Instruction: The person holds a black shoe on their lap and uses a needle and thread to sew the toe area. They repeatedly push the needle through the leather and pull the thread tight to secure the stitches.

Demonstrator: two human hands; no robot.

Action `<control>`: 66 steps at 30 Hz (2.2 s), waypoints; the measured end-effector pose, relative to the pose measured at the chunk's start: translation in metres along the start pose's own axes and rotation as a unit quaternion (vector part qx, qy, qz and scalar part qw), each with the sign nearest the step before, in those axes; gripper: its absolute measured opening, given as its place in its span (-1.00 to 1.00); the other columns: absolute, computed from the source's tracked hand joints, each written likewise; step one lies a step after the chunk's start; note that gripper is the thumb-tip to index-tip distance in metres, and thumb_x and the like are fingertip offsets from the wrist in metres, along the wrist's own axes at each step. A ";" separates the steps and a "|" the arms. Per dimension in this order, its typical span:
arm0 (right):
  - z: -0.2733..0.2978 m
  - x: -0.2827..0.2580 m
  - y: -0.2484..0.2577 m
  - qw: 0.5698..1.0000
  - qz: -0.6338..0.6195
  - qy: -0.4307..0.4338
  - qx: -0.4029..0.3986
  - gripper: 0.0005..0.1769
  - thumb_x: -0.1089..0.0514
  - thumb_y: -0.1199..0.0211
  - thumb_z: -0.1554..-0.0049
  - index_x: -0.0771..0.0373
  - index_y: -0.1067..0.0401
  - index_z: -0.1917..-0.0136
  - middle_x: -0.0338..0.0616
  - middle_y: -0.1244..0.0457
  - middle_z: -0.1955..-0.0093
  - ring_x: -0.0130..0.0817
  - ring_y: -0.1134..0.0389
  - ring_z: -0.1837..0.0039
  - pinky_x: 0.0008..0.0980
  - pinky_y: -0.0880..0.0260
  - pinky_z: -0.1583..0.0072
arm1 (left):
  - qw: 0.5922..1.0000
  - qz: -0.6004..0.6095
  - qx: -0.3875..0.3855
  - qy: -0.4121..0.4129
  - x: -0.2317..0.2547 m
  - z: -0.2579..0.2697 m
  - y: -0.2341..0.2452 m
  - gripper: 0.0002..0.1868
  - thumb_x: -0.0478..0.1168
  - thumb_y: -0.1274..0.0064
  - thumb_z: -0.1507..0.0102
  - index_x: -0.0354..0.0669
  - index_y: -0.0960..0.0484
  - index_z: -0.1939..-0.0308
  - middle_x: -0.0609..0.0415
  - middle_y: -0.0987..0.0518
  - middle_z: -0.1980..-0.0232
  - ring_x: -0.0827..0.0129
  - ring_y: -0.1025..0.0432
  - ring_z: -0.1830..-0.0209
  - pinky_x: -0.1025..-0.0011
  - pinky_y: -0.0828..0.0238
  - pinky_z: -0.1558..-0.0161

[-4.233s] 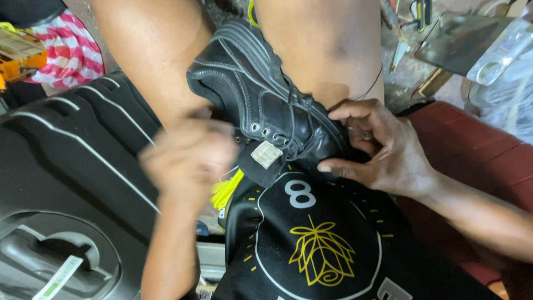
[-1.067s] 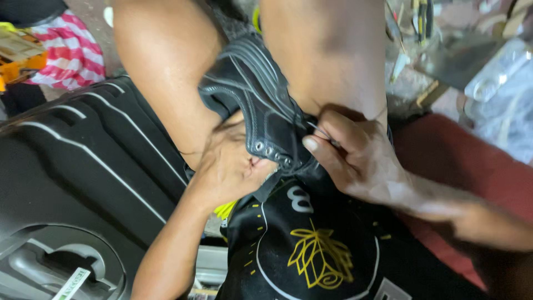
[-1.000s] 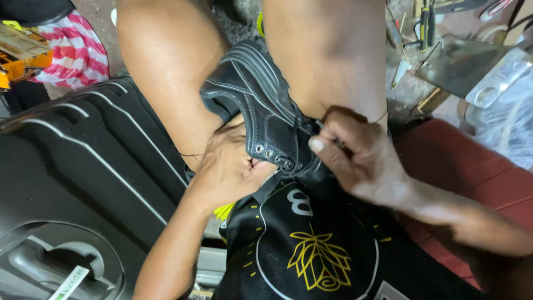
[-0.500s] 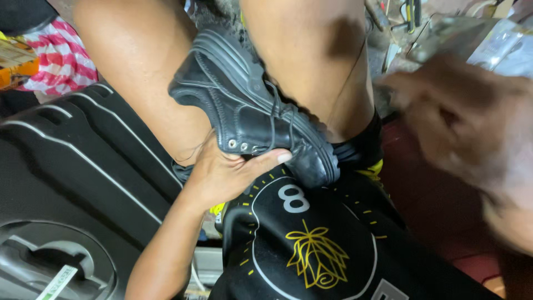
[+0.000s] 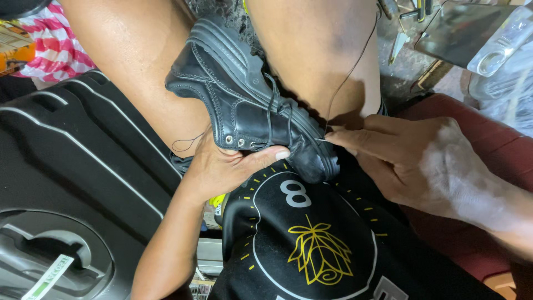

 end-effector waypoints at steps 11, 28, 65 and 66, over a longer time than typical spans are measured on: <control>-0.016 0.008 -0.007 0.967 0.164 -0.008 -0.194 -0.38 0.06 -0.37 0.04 -0.02 -0.49 -0.32 -0.36 -0.28 0.24 -0.36 -0.36 0.42 -0.31 -0.35 0.41 | 0.995 -0.097 0.034 0.002 -0.001 -0.007 -0.007 -0.54 0.07 -0.45 -0.06 -0.17 -0.70 0.18 0.00 -0.72 0.16 0.10 -0.62 0.16 0.23 -0.53 0.04; -0.041 -0.008 -0.027 0.990 0.078 0.099 -0.057 -0.88 0.23 -0.27 -0.10 0.27 -0.36 0.12 -0.12 -0.32 0.27 -0.25 -0.35 0.44 -0.26 -0.32 0.44 | 0.996 -0.083 0.019 0.024 -0.011 -0.017 -0.006 -0.57 0.07 -0.42 -0.10 -0.17 -0.70 0.21 0.00 -0.72 0.17 0.13 -0.62 0.17 0.26 -0.52 0.03; -0.004 0.079 -0.028 0.986 -0.116 -0.080 -0.088 -0.81 0.38 -0.32 0.01 0.28 -0.45 0.10 -0.17 -0.43 0.23 -0.38 -0.46 0.20 -0.43 -0.45 0.26 | 0.982 -0.082 0.164 0.037 -0.018 0.046 0.063 -0.84 -0.29 -0.21 -0.28 -0.18 -0.65 0.06 0.03 -0.58 0.28 0.30 -0.48 0.34 0.39 -0.44 0.22; -0.004 0.080 -0.029 0.985 -0.118 -0.084 -0.091 -0.82 0.38 -0.32 0.00 0.27 -0.45 0.10 -0.17 -0.43 0.23 -0.38 -0.46 0.20 -0.44 -0.45 0.27 | 0.978 -0.105 0.183 0.004 -0.016 0.050 0.070 -0.94 -0.30 -0.17 -0.34 -0.18 -0.64 0.13 0.05 -0.60 0.23 0.33 -0.53 0.29 0.40 -0.46 0.17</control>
Point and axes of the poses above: each hand's wrist, its own z-axis away from the middle knuckle, its own y-axis out of the back of the hand, x = y × z, the point moved 7 cm from there along -z, towards the middle knuckle
